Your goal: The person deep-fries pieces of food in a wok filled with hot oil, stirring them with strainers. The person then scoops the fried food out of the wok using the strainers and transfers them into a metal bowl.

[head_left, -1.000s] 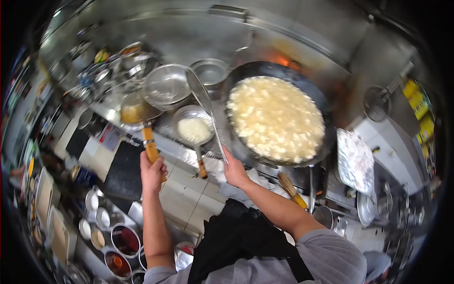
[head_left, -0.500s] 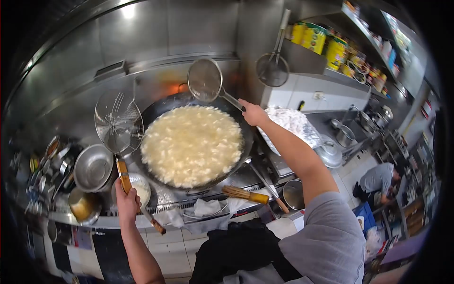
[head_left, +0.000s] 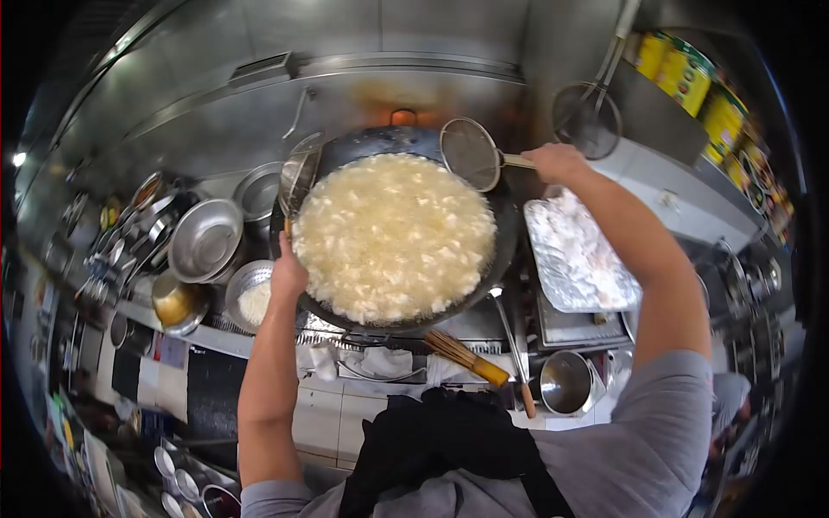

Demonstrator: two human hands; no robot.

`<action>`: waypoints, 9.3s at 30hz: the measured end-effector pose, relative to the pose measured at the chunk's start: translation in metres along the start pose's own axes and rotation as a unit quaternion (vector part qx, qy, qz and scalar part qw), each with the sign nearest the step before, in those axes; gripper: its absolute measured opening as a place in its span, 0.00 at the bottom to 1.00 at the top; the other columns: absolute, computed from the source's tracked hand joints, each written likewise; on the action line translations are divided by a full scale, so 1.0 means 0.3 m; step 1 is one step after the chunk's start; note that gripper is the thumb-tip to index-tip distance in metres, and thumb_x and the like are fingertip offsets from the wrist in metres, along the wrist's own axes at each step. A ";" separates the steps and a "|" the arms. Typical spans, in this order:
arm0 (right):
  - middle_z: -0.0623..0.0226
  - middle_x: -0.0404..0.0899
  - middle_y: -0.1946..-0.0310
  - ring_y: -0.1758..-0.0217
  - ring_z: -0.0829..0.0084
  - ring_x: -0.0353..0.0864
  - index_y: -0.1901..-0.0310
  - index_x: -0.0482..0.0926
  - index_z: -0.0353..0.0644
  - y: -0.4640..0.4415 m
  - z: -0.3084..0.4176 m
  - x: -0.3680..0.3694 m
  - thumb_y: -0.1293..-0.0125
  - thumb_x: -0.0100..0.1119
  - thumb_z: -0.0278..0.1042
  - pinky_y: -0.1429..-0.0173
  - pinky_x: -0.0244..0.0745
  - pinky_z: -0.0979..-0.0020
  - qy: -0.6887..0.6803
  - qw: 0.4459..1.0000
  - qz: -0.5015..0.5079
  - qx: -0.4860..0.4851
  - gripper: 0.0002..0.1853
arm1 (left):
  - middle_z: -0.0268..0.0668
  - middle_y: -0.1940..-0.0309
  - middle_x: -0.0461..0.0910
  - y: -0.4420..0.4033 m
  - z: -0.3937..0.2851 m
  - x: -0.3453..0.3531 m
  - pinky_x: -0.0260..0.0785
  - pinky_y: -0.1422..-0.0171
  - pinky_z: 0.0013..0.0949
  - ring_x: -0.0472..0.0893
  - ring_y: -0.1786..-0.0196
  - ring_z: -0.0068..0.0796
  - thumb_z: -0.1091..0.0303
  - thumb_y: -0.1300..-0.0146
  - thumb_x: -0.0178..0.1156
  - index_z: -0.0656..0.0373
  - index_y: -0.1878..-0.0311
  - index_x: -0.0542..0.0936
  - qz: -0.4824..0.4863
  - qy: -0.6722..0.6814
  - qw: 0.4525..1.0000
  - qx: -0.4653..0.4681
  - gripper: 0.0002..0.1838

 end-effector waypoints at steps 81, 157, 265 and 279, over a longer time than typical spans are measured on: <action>0.73 0.62 0.81 0.87 0.81 0.56 0.27 0.47 0.50 0.714 0.396 0.344 0.26 0.42 0.28 0.83 0.60 0.72 -0.876 0.476 0.071 -0.024 0.29 | 0.33 0.76 0.63 0.793 -0.479 -0.067 0.59 0.77 0.24 0.64 0.78 0.20 0.87 0.42 0.46 0.54 0.55 0.61 0.167 0.790 0.562 -0.178 0.17; 0.37 0.78 0.53 0.48 0.42 0.79 0.24 0.48 0.60 0.451 1.929 0.321 0.42 0.42 0.19 0.41 0.71 0.50 -0.397 0.899 0.087 -0.163 0.42 | 0.53 0.51 0.77 0.710 0.732 -0.153 0.71 0.47 0.44 0.80 0.54 0.51 0.79 0.36 0.47 0.44 0.22 0.40 -0.154 0.335 0.919 -0.138 0.43; 0.71 0.63 0.79 0.84 0.79 0.59 0.43 0.62 0.44 0.566 0.972 0.320 0.32 0.47 0.21 0.78 0.57 0.75 -0.912 0.234 0.320 0.107 0.17 | 0.55 0.36 0.70 0.551 0.041 -0.222 0.67 0.40 0.37 0.79 0.45 0.47 0.80 0.41 0.51 0.51 0.22 0.46 0.060 0.477 0.873 0.080 0.44; 0.73 0.62 0.80 0.86 0.82 0.54 0.46 0.62 0.49 0.111 0.921 0.410 0.33 0.40 0.20 0.82 0.49 0.77 -0.954 0.174 0.241 0.031 0.16 | 0.33 0.72 0.68 0.523 -0.184 -0.243 0.61 0.80 0.26 0.67 0.79 0.21 0.83 0.37 0.47 0.43 0.22 0.43 0.012 0.593 0.802 -0.072 0.44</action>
Point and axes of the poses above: each hand's wrist, its own y-axis away from the middle knuckle, its own x-axis out of the palm, z = x × y, the point moved 3 cm from there along -y, towards the middle knuckle
